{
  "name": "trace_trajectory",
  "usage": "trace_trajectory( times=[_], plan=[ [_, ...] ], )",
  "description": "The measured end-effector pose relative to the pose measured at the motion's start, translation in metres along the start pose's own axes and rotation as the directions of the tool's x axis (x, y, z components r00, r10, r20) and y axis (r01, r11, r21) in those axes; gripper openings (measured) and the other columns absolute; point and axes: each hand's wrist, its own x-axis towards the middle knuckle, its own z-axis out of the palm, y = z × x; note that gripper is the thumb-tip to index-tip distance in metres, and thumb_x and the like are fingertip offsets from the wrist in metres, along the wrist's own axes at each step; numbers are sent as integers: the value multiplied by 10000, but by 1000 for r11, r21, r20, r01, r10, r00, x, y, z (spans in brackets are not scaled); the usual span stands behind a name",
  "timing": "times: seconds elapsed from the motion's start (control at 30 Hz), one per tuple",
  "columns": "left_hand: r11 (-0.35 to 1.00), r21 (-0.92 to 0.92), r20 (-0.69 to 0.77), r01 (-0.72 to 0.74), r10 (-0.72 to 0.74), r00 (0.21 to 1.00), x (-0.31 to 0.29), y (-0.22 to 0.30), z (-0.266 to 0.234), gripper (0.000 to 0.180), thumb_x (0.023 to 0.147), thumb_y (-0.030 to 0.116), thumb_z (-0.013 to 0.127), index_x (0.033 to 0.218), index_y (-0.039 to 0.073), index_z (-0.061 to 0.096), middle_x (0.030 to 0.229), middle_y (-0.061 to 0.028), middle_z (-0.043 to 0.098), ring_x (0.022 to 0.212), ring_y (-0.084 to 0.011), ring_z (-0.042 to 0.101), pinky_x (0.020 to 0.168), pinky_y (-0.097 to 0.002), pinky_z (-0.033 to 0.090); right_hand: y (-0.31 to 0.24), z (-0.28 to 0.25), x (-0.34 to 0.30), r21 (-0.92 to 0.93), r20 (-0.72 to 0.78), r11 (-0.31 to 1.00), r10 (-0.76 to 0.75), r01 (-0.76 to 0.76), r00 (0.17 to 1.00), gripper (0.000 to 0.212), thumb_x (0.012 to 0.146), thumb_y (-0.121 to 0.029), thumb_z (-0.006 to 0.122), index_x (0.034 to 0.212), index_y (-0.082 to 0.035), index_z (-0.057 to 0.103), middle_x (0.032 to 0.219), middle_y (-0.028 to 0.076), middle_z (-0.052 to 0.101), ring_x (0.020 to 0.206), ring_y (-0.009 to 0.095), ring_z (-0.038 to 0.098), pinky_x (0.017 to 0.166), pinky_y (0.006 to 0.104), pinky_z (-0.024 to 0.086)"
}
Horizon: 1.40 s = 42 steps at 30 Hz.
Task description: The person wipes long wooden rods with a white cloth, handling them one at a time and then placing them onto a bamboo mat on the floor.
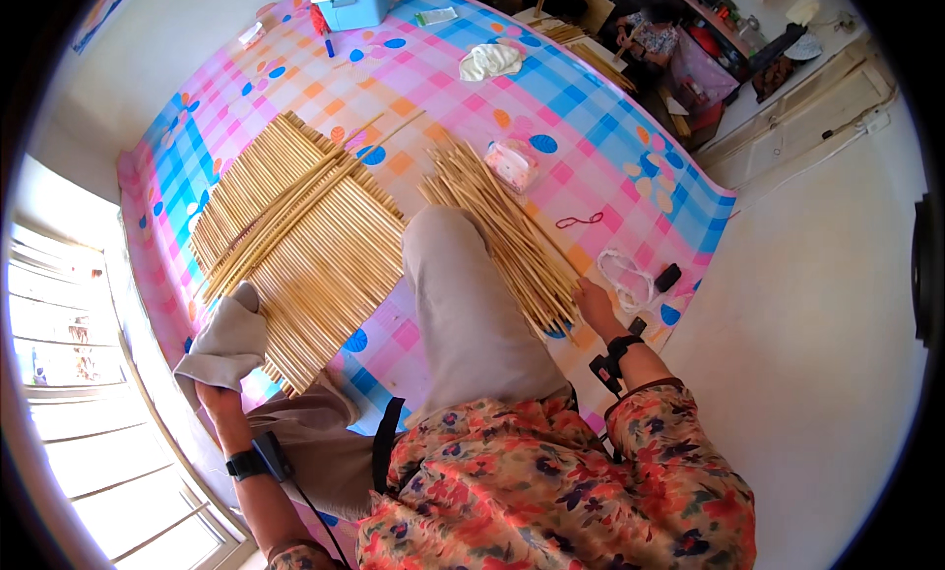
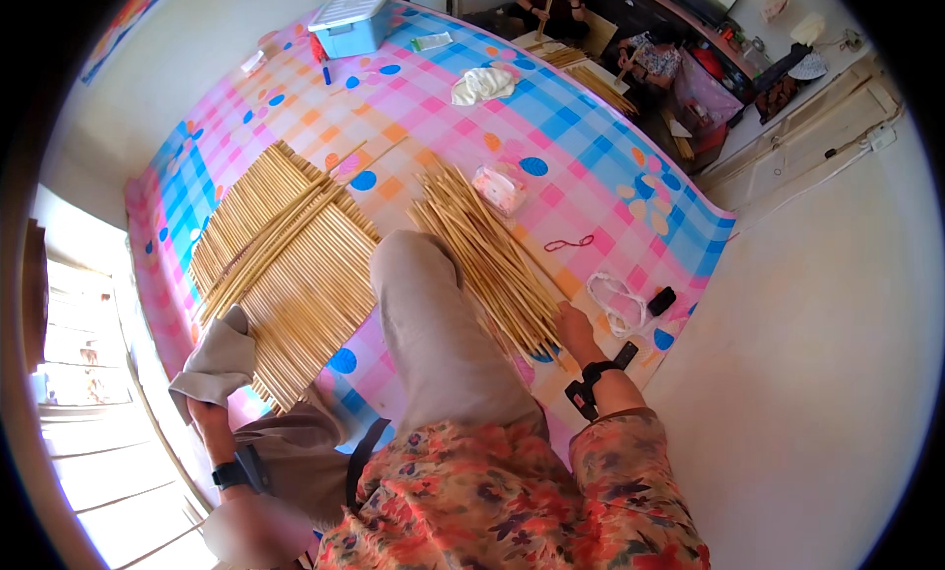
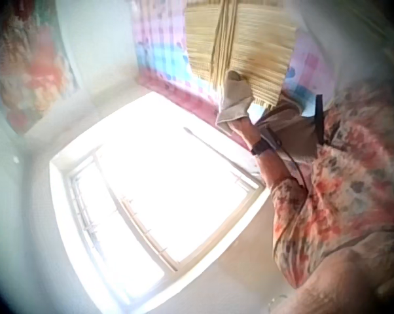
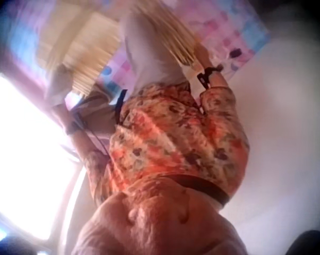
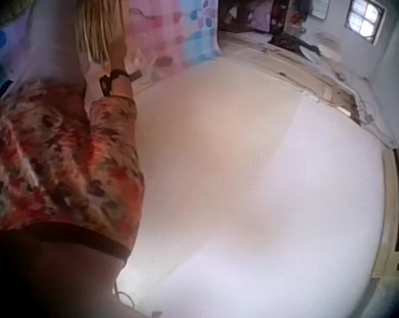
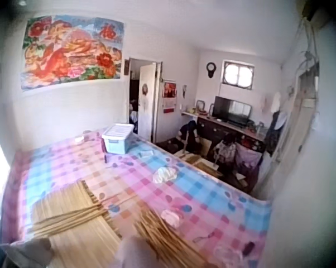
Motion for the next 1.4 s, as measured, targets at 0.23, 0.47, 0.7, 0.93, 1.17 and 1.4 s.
trace_trajectory(
  times=[0.23,0.47,0.7,0.93,1.17,1.4],
  plan=[
    [992,129,-65,6,3,998,-8,2,-27,434,901,309,397,1216,11,388,1203,-155,457,1107,-302,452,937,-451,380,17,28,12,-91,153,984,162,-150,975,221,799,-135,441,993,-42,492,893,211,577,868,376,541,730,449,425],
    [978,209,-10,12,-10,1000,-9,0,-29,434,900,314,399,1213,14,393,1200,-152,460,1102,-304,456,935,-452,383,31,58,21,-168,124,964,228,-206,966,161,796,-99,441,886,-7,537,865,192,600,849,360,567,718,438,453],
    [969,247,56,-19,6,998,-19,0,-24,423,896,314,408,1198,19,406,1184,-144,469,1081,-299,467,919,-446,392,44,68,15,-190,230,947,300,-260,926,228,775,-200,551,883,1,541,877,205,594,850,361,568,724,431,460],
    [983,185,-143,3,24,989,-28,-10,37,351,879,289,451,1118,32,459,1078,-112,509,968,-251,513,824,-394,442,48,67,18,-262,331,937,312,-231,891,288,788,-280,545,913,-21,554,919,202,594,910,363,562,752,451,457],
    [982,183,-181,45,-11,983,-26,-19,59,281,862,264,494,1037,45,513,973,-79,550,854,-203,560,730,-341,492,31,47,32,-328,364,914,356,-239,861,220,790,-119,487,974,-9,536,972,224,578,938,379,541,779,462,446],
    [971,230,-11,66,-65,998,-4,-38,84,266,857,267,509,1009,49,523,930,-59,553,805,-174,561,691,-314,499,12,2,85,-210,141,975,110,-78,984,321,757,-171,554,1034,-11,539,986,213,574,961,339,532,790,423,438]
  ],
)
